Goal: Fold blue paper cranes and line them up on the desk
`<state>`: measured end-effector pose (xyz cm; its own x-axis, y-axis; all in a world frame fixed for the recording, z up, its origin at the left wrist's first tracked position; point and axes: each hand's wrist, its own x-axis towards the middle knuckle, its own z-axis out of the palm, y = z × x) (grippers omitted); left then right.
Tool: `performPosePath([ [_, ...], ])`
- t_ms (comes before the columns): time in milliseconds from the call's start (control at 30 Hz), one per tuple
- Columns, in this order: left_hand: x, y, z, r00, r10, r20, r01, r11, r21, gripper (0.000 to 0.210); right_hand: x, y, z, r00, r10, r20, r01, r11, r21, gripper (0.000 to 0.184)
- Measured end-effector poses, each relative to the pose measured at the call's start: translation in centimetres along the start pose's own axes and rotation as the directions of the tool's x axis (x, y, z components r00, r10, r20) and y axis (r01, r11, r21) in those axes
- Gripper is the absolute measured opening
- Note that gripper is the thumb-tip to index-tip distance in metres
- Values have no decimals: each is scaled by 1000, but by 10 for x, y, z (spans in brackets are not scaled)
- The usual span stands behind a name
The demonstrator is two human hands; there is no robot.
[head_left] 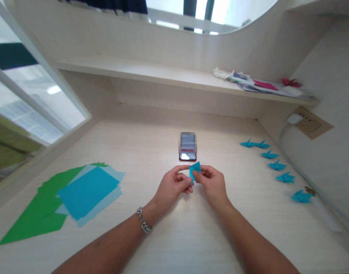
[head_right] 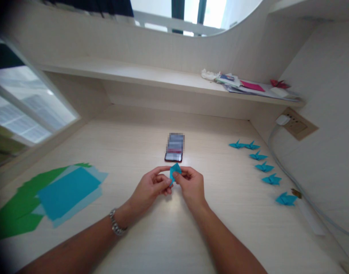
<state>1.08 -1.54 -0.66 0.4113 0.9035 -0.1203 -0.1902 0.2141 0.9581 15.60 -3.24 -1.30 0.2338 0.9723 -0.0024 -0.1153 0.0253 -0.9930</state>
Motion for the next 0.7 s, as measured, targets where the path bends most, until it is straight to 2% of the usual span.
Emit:
performPosePath([
  [300,-1,4,3,999,-10,-33,11,1000,17,49,0,-2,1,999,-20,-37,18,999,-42,24],
  [533,-4,4,3,998,-54,36,54,999,2,54,6,0,-5,996,-20,-87,18,1000,-23,30],
  [600,-3,2,2,996,-80,31,81,997,-15,48,7,0,-6,995,-15,-95,13,1000,-17,32],
  [700,-1,-2,2,988,-152,23,153,987,-48,22,5,0,-5,997,-7,-76,7,1000,-5,32],
])
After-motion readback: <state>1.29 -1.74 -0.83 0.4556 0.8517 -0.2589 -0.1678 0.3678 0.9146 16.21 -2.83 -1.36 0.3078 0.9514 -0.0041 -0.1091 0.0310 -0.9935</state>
